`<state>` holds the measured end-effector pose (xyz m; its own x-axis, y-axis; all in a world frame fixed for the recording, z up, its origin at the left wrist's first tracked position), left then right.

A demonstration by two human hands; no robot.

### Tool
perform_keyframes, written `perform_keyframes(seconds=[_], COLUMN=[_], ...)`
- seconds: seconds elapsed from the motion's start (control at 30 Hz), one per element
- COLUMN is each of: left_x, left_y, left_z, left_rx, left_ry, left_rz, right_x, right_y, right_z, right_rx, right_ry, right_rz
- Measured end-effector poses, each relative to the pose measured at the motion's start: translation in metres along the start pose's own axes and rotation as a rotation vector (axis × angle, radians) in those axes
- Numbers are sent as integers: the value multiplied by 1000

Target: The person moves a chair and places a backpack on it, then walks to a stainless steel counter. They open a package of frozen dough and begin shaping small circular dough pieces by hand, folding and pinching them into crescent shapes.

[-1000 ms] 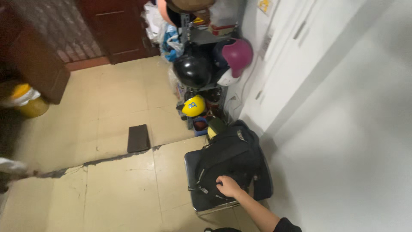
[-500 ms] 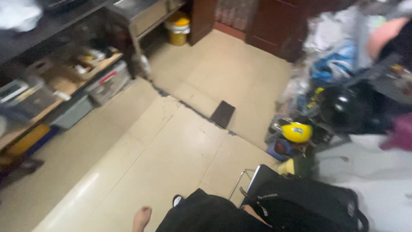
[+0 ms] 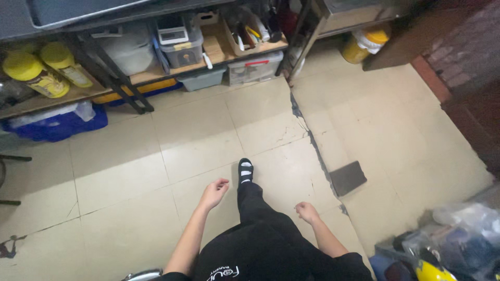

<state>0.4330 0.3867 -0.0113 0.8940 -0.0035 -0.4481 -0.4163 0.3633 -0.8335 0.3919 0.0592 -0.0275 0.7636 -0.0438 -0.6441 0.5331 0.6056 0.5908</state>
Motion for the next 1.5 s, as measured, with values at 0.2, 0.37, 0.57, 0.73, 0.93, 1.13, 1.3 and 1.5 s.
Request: perform_keyframes(seconds=[0.2,0.37,0.57,0.73,0.93,1.13,1.3,1.5], left_x=[50,68,119,197,330,467,543,566], left_y=[95,100,66,53,-3,-99,-126,-100], left_z=[91,148,181,249,421,545,582,582], left_rx=[532,205,-288,-513,-652,-436,-507,-620], left_ry=[-31,-377,-661,-758,-917,-809,-780,-803], left_rz=[549,686,784,668,362,110,168,386], right_x=[150,263,370,437,489,529,584,650], right_y=[61,156,355,512,654,769,839,905], right_z=[5,24,37,1,-21,27,97,178], right_rx=[-196,-417,-532,-487,-442,-192,-138,-186], right_ry=[170,313,221,177,80,-139,-484,-897], right_rz=[97,161,311,556,719,876,1015,1200])
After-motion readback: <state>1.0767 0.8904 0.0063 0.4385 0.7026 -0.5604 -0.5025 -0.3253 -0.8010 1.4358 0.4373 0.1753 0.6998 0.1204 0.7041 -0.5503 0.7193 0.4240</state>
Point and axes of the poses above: each hand's wrist, its own x-axis towards the middle knuckle, its own z-axis out of the back of the hand, y = z × x, the point moved 7 cm from there along x, towards the middle knuckle, and after that the axes turned 4 degrees about z, right-handed, at the moved point
